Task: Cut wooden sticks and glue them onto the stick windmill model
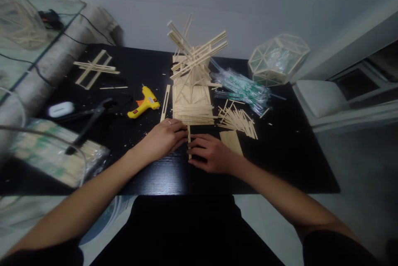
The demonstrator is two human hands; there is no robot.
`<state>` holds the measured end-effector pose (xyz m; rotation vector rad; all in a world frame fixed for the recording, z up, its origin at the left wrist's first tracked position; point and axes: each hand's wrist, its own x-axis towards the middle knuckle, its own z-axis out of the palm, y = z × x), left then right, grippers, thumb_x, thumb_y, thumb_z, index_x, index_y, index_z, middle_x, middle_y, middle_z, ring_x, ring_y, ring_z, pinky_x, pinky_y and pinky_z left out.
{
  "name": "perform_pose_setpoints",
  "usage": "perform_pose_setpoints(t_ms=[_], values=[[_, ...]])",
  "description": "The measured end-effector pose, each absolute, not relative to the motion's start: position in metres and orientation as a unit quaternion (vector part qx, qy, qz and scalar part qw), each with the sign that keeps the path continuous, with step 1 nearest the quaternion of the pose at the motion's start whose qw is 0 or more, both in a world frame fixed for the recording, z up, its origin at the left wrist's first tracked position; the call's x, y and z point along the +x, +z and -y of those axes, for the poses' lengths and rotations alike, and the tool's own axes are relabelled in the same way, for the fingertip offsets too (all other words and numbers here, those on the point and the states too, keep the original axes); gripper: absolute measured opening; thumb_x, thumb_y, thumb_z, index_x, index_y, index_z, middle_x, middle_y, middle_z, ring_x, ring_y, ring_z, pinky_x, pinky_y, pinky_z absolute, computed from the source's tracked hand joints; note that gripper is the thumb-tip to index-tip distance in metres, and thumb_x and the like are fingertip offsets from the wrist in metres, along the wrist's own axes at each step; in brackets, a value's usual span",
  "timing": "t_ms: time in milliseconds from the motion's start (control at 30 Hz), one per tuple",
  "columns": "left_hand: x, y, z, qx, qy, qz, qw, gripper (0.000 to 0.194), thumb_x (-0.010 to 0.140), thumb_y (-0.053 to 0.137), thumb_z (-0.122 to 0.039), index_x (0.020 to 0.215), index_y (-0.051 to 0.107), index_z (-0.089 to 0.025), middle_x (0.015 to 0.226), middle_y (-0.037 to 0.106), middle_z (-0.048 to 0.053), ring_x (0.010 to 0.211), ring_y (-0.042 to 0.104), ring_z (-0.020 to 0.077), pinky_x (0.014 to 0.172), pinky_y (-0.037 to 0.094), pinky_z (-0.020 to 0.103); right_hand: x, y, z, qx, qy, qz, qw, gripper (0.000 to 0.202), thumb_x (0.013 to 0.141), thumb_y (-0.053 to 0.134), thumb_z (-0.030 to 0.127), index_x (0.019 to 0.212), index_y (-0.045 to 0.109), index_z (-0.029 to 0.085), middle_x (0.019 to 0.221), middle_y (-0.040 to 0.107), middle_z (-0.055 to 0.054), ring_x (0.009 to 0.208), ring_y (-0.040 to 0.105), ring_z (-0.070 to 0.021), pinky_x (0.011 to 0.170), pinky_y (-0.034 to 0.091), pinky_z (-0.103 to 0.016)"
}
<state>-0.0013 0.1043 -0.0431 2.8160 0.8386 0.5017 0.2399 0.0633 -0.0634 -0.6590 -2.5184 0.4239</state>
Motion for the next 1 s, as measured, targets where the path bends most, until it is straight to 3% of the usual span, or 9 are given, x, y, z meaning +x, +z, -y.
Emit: perform_pose_setpoints(t_ms=[433,767,1000], values=[[0.0026,-0.0402,-0.0983,0.947,0.134,-0.287,0.051,0.027,0.101,0.059,-0.02,0.125,0.07,-0.016,0.112,0.071,0.012,0.108,0.066,0.0285,0.094,0.055,0.046,0.2392,-0.0655,-0.0635,-0.248,0.157,0.925,0.243,0.016,0.1,0.068,0.031,0.102,0.075,0.017,0.109,0.075,-0.01,0.119,0.067,-0.027,0.102,0.057,-0.045],[0.0079,-0.0395,-0.0963,0.951,0.113,-0.285,0.026,0.017,0.101,0.056,-0.021,0.107,0.071,-0.014,0.11,0.07,0.014,0.108,0.065,0.0302,0.093,0.053,0.046,0.2376,-0.063,-0.0645,-0.238,0.144,0.93,0.242,0.018,0.101,0.066,0.03,0.099,0.075,0.014,0.106,0.074,-0.012,0.119,0.067,-0.0274,0.105,0.057,-0.045],[0.0068,-0.0393,-0.0966,0.948,0.126,-0.289,0.038,0.019,0.102,0.056,-0.021,0.111,0.07,-0.014,0.111,0.071,0.014,0.108,0.065,0.0305,0.092,0.053,0.047,0.2374,-0.0637,-0.0643,-0.244,0.149,0.93,0.232,0.016,0.101,0.067,0.031,0.1,0.074,0.016,0.109,0.074,-0.011,0.121,0.066,-0.0269,0.104,0.057,-0.046]])
